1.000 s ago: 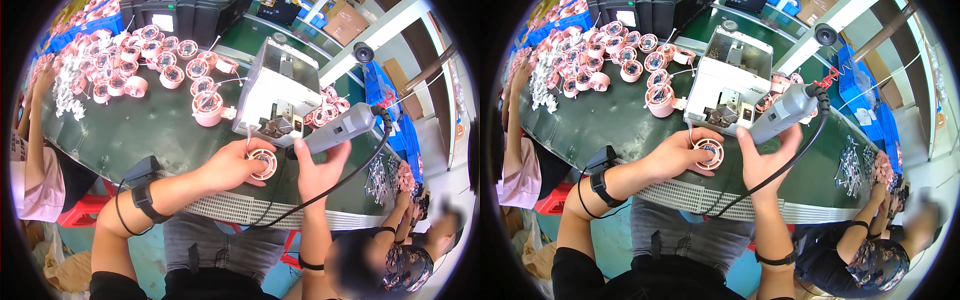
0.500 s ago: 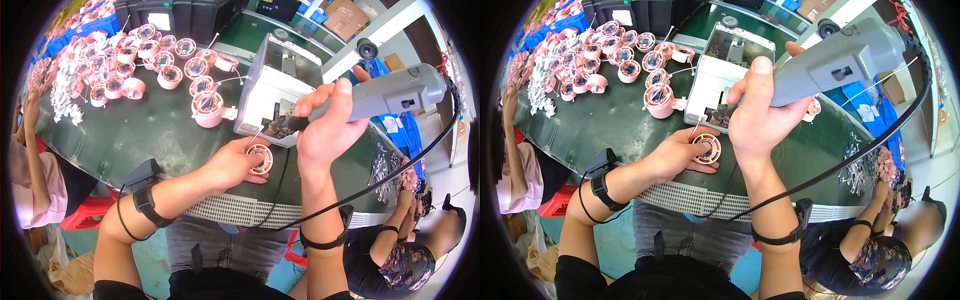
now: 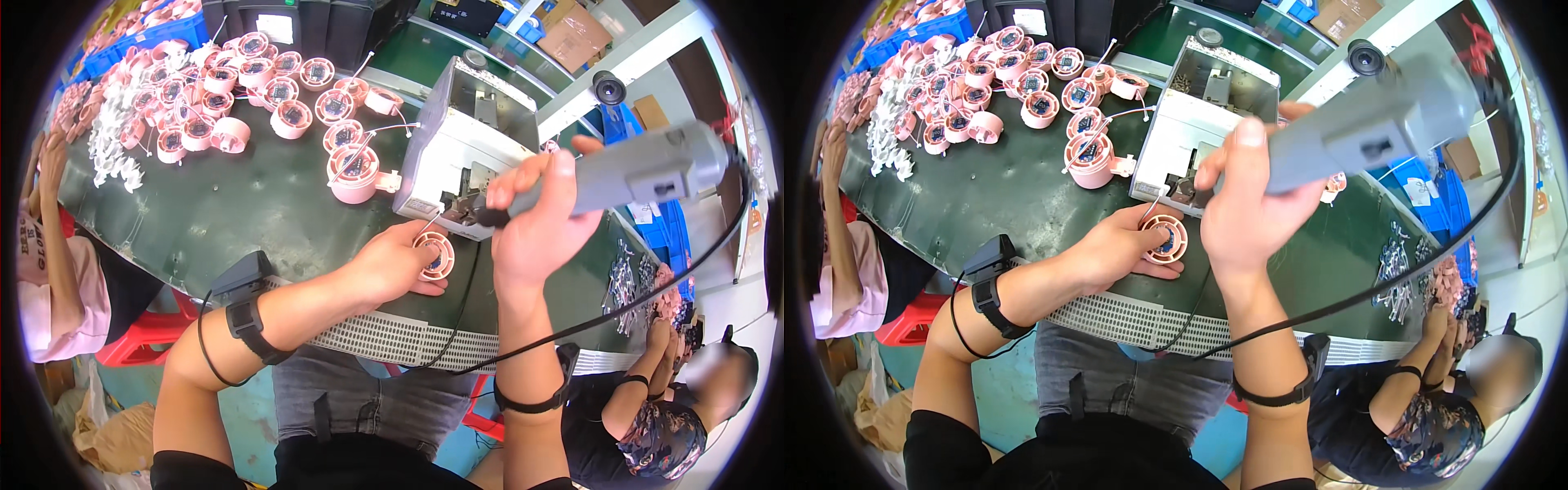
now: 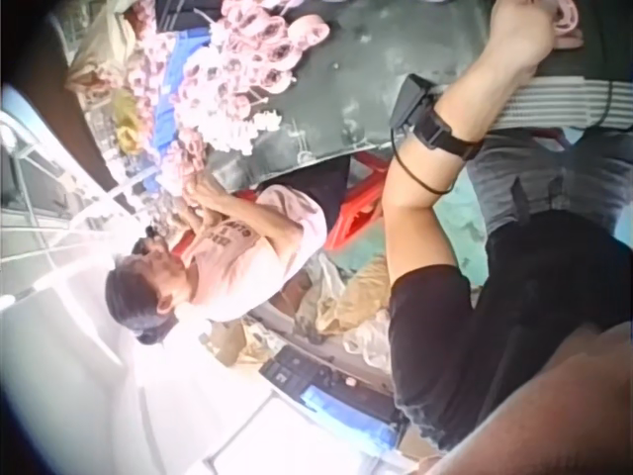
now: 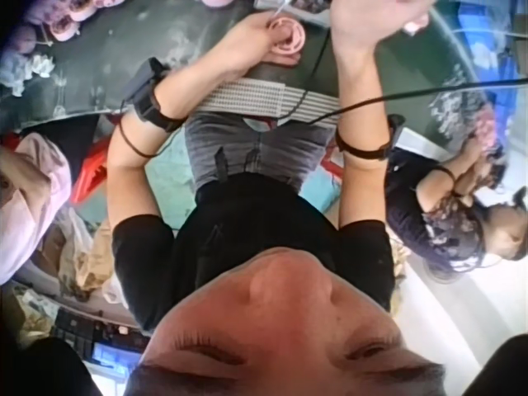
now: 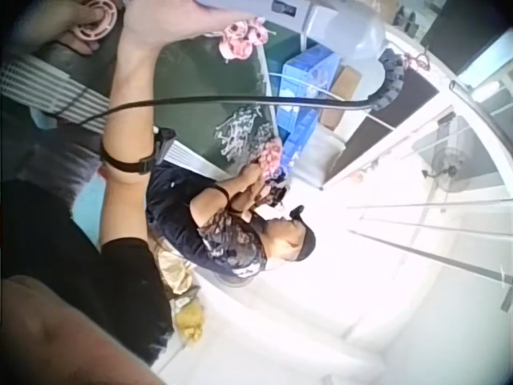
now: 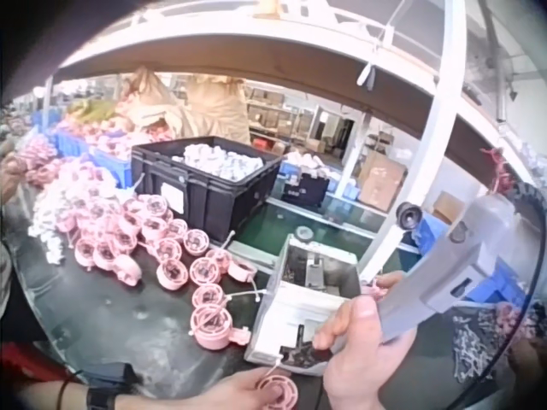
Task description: Connect wires to plastic electronic components using a handheld electric tool on an assembly line.
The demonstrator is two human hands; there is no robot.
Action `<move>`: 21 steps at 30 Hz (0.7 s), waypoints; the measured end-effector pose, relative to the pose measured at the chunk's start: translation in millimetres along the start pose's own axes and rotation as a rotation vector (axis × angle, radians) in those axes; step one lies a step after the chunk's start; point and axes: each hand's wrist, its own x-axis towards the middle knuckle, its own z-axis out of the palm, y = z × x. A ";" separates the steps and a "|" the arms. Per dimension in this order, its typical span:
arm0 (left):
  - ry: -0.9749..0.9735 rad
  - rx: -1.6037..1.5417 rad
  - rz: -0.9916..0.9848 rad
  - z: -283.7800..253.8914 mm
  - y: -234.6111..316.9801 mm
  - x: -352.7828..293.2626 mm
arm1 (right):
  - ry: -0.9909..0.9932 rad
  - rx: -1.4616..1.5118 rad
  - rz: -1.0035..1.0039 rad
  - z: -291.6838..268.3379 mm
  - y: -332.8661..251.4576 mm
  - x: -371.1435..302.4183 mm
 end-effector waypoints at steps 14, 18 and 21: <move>0.060 -0.016 0.073 5.7 -4.5 0.2 | -0.066 0.058 0.149 -15.8 4.5 -44.0; 0.053 -0.044 0.087 2.8 -7.3 0.1 | -0.042 0.102 0.192 -8.5 4.3 -47.7; 0.055 -0.023 0.090 2.3 -6.9 1.1 | -0.057 0.134 0.183 -9.7 7.2 -47.3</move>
